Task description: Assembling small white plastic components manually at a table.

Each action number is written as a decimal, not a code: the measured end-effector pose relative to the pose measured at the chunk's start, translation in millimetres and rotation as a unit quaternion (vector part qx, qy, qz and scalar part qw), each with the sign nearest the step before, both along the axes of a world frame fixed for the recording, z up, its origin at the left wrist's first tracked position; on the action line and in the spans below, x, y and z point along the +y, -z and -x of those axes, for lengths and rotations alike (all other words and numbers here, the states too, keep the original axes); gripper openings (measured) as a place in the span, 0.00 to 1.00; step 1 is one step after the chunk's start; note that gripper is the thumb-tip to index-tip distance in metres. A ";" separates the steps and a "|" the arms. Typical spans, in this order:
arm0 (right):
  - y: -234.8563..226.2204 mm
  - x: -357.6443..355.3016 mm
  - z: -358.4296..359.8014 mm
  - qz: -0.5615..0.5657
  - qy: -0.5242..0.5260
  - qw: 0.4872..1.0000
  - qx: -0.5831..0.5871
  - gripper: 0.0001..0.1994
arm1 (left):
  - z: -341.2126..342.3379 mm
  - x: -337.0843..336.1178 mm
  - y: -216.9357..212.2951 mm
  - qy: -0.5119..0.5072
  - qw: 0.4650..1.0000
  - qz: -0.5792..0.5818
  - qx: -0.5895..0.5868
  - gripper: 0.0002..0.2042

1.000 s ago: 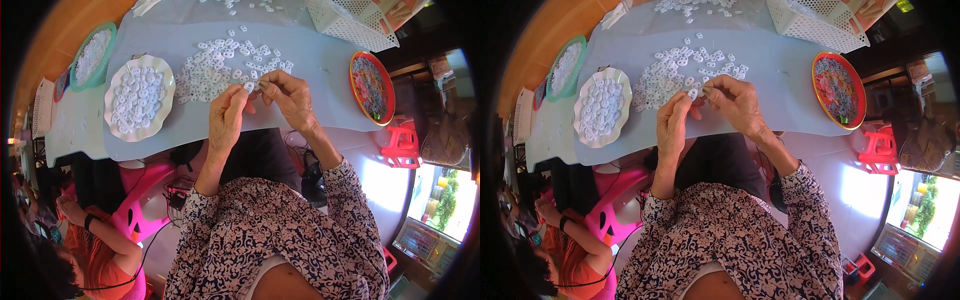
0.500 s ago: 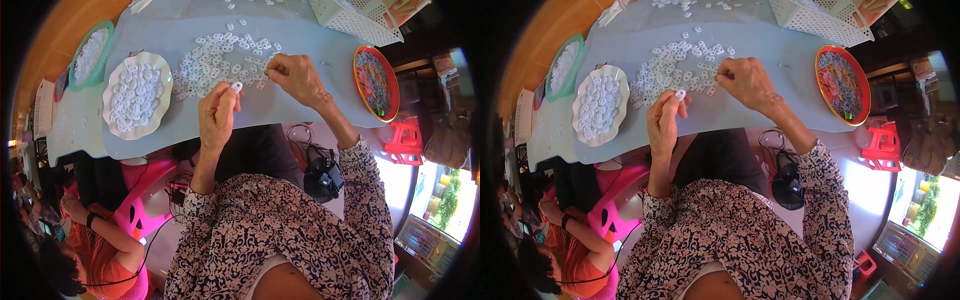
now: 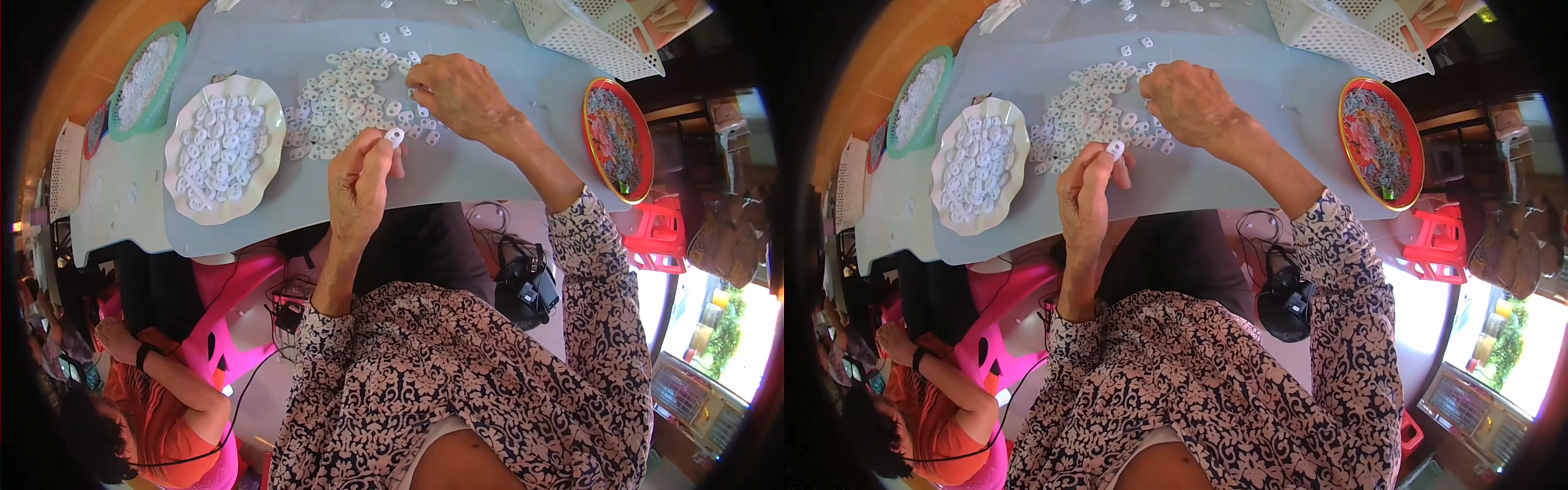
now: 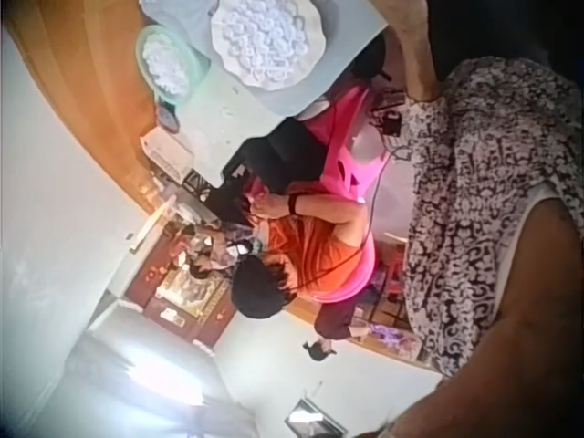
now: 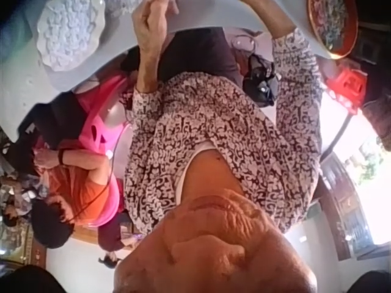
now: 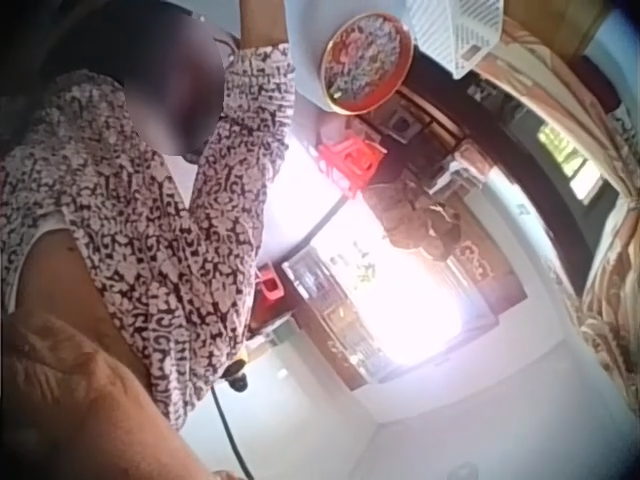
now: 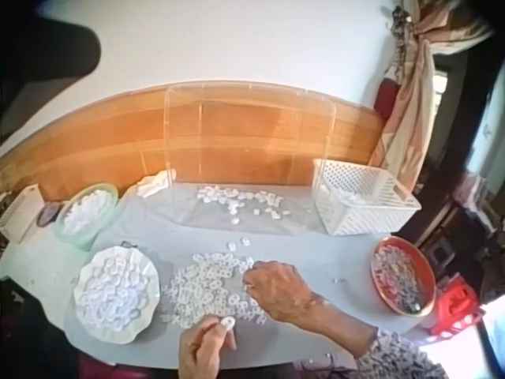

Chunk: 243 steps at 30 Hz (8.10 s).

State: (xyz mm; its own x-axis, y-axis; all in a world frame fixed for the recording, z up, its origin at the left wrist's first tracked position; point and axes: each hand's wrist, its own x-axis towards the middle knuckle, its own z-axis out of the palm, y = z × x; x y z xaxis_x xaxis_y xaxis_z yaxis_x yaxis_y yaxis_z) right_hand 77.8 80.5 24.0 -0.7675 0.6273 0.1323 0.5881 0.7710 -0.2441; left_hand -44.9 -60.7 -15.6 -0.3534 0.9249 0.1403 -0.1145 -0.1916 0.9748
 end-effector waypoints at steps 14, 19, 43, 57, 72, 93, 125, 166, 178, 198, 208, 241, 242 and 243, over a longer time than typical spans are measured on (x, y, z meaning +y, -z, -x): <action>9.8 2.3 3.7 0.046 -0.085 0.990 0.105 0.06 | 0.1 -1.4 -6.1 0.043 0.997 0.037 0.045 0.11; -13.1 -3.9 -0.5 0.089 -0.039 0.988 0.118 0.07 | 0.4 -1.8 0.0 0.001 0.992 -0.046 -0.116 0.10; 14.0 -33.6 8.6 0.113 -0.140 0.972 0.154 0.06 | 22.2 -14.5 -4.3 0.013 0.961 -0.137 -0.241 0.13; -4.7 -19.2 22.4 0.099 -0.114 0.976 0.155 0.04 | 16.7 -22.3 -7.0 0.012 0.997 -0.017 -0.072 0.10; 22.2 -53.3 48.6 0.159 -0.176 0.948 0.215 0.07 | 40.7 -33.6 -28.0 -0.001 0.975 -0.141 -0.171 0.13; -4.8 3.8 6.4 0.147 0.017 0.969 0.197 0.06 | 15.0 -5.1 -6.4 -0.009 0.987 -0.024 -0.158 0.11; -14.1 9.7 41.3 0.041 -0.095 0.991 -0.082 0.04 | 17.8 -6.1 2.5 -0.027 0.998 0.010 -0.050 0.12; 2.9 19.9 -2.1 0.067 -0.046 0.996 0.023 0.05 | 13.4 -8.7 -6.4 -0.012 0.999 0.017 0.032 0.12; -8.0 15.1 5.2 0.076 -0.027 0.995 -0.055 0.04 | 15.5 -6.3 1.1 -0.017 0.999 0.009 0.041 0.11; 1.2 -44.8 -11.5 0.332 0.037 0.909 0.249 0.09 | 16.8 -7.5 1.3 -0.011 0.999 0.009 0.032 0.12; 5.3 -42.6 -19.1 0.115 -0.004 0.981 0.155 0.06 | 17.5 -8.5 3.2 -0.035 0.998 -0.006 0.047 0.11; 9.3 7.8 28.8 -0.009 -0.107 0.981 0.161 0.10 | 13.5 -13.9 -5.6 0.017 0.999 0.033 0.034 0.10; 9.0 8.4 25.9 -0.009 -0.104 0.982 0.159 0.10 | 13.5 -13.4 -4.9 0.018 0.999 0.037 0.033 0.10; 6.5 9.1 23.3 0.008 -0.078 0.983 0.169 0.09 | 13.7 -13.4 -5.3 0.018 0.999 0.040 0.032 0.10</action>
